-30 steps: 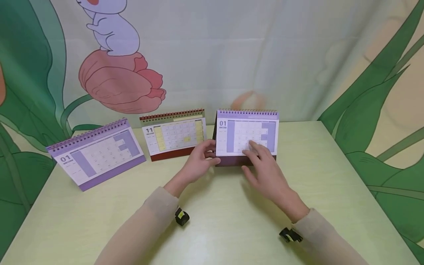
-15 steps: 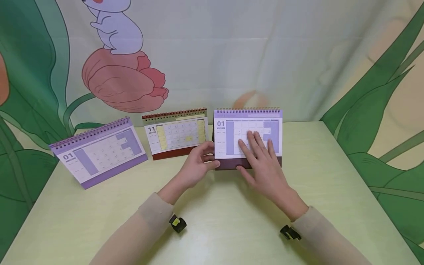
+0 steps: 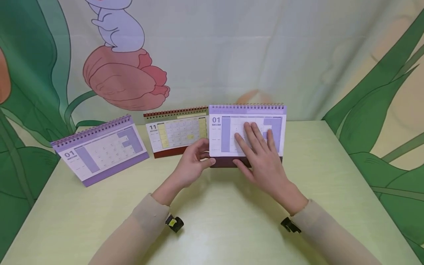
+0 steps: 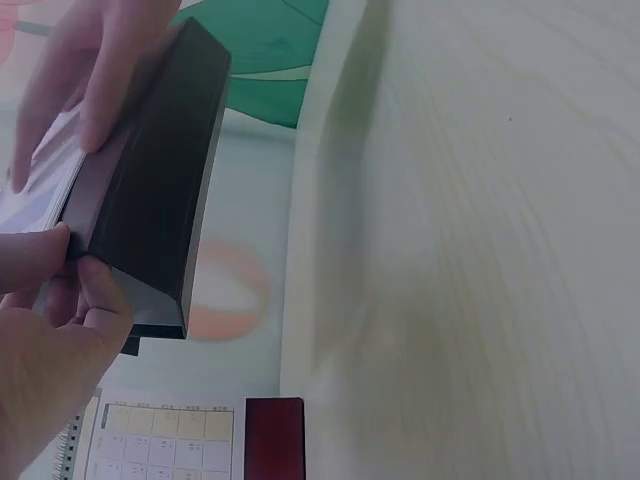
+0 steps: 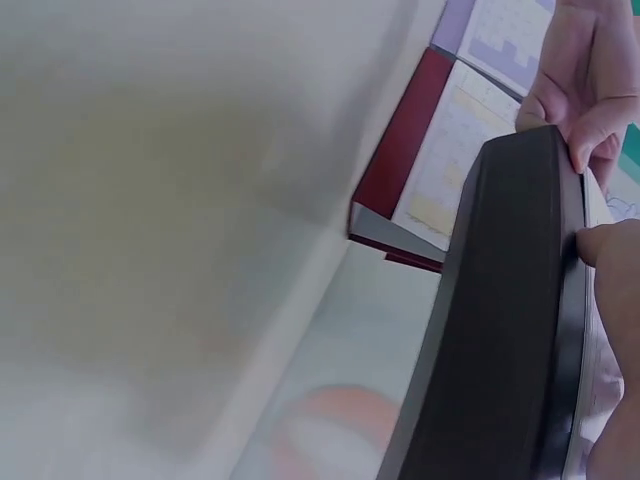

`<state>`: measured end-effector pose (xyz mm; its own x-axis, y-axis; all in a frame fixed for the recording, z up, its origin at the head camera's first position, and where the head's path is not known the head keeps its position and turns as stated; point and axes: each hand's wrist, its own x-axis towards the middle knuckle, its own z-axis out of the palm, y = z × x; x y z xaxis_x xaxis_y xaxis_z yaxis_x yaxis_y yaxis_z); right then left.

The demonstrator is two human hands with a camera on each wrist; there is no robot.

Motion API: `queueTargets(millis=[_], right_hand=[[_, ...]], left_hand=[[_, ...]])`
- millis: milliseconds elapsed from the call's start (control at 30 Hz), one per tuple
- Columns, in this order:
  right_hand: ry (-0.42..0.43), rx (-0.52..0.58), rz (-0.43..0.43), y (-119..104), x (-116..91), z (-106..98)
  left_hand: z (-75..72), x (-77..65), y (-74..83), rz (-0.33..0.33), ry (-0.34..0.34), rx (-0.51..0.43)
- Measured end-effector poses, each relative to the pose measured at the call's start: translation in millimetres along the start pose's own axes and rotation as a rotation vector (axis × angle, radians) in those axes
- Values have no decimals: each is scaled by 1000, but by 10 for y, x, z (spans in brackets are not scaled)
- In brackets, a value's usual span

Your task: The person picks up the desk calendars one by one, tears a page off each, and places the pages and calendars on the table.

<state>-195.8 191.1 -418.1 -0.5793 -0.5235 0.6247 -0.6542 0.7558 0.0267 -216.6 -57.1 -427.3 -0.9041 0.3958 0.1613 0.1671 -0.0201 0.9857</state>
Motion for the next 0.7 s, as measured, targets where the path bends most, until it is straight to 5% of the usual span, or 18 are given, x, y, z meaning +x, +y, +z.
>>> queueTargets(millis=[700], right_hand=[[0,-25,-36,17,66,-67]], left_hand=[[-18,-51,25,29,-21,-11]])
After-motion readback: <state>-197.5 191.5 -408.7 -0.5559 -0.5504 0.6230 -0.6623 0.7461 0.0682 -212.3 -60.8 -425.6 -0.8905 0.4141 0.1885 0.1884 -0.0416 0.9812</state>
